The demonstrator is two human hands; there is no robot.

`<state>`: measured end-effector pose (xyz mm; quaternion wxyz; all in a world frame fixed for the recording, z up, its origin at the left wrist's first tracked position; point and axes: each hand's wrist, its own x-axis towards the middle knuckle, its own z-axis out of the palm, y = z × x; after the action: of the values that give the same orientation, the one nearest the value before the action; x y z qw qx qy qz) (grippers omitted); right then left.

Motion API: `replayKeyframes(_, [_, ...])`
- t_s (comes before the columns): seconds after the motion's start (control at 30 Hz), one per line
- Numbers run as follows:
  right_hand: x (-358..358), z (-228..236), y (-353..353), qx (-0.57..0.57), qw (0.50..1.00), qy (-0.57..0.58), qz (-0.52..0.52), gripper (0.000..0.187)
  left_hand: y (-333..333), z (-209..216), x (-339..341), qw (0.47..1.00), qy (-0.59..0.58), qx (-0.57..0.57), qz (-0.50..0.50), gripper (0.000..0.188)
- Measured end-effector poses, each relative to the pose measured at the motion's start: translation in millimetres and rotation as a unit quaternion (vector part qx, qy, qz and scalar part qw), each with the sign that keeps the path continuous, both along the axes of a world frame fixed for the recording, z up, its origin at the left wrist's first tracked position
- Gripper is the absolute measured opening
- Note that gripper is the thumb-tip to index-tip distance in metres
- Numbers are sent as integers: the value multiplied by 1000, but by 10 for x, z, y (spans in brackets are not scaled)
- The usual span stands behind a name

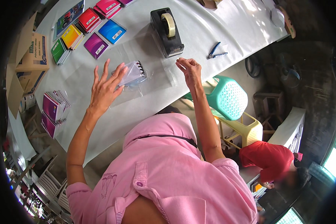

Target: The person places stacks of colorful spiral-bound notebooks into clear plastic sleeves on a white table. They smooth the sleeves and seal them with tape from a dispenser, repeating the process for multiple stacks.

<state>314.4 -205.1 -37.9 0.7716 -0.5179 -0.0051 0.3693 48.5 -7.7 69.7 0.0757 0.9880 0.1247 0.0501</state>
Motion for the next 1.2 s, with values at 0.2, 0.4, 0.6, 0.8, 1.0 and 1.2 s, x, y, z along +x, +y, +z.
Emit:
replayKeyframes(0.2, [9, 213, 38, -113, 992, -40, 36, 35, 1, -13, -15, 1000, 8, -4, -1, 78])
replayKeyframes(0.4, [119, 154, 9, -222, 966, -100, 87, 26, -6, 10, -4, 1000, 5, 2, -7, 74])
replayKeyframes(0.6, [235, 183, -4, -187, 968, -104, 129, 30, -9, -1, -16, 1000, 3, 4, -8, 72])
replayKeyframes(0.8, [162, 117, 120, -179, 971, -139, 75, 33, 3, -8, -36, 1000, 3, -5, -7, 76])
replayKeyframes(1.0, [352, 18, 86, -512, 687, -515, 6, 26, 2, -57, -47, 1000, -12, -11, -6, 74])
replayKeyframes(1.2, [-586, 1122, 321, -246, 925, -238, 166, 39, 10, -138, -99, 1000, -28, -6, 5, 71])
